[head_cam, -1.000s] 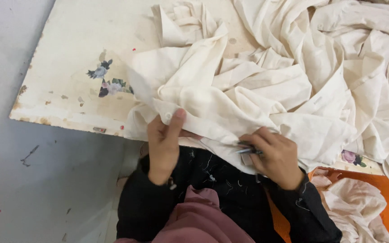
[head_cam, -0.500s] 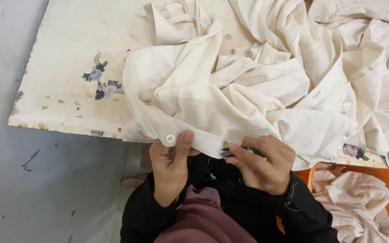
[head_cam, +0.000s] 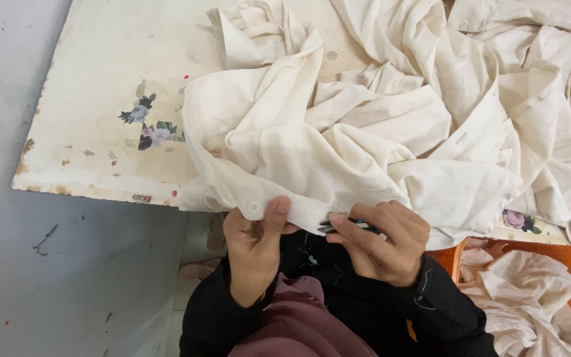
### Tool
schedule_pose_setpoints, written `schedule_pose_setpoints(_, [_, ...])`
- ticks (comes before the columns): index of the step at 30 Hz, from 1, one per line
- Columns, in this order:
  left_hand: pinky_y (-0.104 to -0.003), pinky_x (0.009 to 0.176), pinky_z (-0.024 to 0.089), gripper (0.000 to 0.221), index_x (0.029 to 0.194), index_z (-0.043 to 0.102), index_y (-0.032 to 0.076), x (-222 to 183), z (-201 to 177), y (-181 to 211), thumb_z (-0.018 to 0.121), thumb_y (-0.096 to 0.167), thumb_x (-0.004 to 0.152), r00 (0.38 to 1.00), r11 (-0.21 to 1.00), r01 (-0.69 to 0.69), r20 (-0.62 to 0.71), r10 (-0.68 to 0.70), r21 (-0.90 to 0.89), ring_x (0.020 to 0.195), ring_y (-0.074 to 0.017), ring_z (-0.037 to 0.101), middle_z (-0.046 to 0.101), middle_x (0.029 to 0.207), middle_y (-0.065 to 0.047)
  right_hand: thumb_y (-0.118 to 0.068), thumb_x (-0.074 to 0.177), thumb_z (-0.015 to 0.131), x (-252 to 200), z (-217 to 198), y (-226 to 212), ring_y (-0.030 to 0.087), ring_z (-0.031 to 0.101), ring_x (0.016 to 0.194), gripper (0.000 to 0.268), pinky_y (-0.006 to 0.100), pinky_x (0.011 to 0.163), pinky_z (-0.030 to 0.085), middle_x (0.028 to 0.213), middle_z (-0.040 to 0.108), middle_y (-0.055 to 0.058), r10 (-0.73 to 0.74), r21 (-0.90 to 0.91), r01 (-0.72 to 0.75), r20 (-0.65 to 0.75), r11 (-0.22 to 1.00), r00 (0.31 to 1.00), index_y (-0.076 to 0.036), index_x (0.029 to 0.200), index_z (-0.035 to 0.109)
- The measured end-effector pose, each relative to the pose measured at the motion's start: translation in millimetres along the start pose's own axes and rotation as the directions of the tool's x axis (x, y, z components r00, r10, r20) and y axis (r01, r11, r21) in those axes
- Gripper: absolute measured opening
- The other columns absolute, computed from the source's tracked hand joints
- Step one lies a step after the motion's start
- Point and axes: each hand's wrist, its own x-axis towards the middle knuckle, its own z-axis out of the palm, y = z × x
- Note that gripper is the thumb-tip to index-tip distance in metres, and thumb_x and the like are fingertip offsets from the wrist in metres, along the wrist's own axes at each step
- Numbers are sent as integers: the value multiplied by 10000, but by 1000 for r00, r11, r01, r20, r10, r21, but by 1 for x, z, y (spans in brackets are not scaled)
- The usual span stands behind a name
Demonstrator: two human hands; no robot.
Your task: Trimming loose threads from white shirts using small scissors in a sewing factory.
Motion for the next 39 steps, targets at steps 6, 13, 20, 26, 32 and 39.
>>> schedule_pose_setpoints(6, [-273,592,608,206,771,606,-1,0,3,7,580,203,791,994,991,-96,54,91,96,690,-147,640,634,713,-50,-47,734,591,-17,11,11,114,422,418,91,231,356,316,582,508,77,-127,274,210,-291,939,948,-59,823,578])
schedule_pose_setpoints(13, [-276,775,515,109,831,604,32,-2,4,14,612,129,782,967,965,-232,133,216,122,841,-170,626,640,850,-65,-273,690,671,15,4,-13,118,508,490,220,218,466,392,673,605,7,197,365,-257,192,895,961,-93,741,554])
schedule_pose_setpoints(20, [-411,864,491,480,1073,526,23,28,-41,28,518,66,594,764,914,-115,-623,-169,-388,985,-309,566,585,1029,-149,13,557,597,-1,-27,18,114,523,709,265,199,625,400,812,586,48,622,238,-648,181,724,762,-36,818,588])
schedule_pose_setpoints(26, [-474,1212,181,734,1333,101,175,31,-82,-11,658,281,867,514,431,-287,-242,823,856,1378,-248,174,168,1411,-64,217,815,556,-7,-61,65,370,523,1002,381,325,675,523,1167,442,263,615,-49,-614,15,788,788,89,1161,462])
schedule_pose_setpoints(32, [-461,876,297,1001,1312,210,-35,57,-26,-22,474,697,682,905,225,-205,97,415,953,942,-289,568,618,987,-79,-109,850,672,-55,-39,147,248,483,1072,668,289,761,454,1185,466,211,710,77,-708,-8,702,704,-45,1345,229])
schedule_pose_setpoints(39, [-513,689,434,375,1131,466,61,169,2,-69,498,277,825,905,271,-415,425,24,868,813,-414,599,625,923,-189,-176,832,711,-45,-30,182,118,533,651,161,260,610,431,715,562,21,797,94,-793,-6,602,604,-102,940,617])
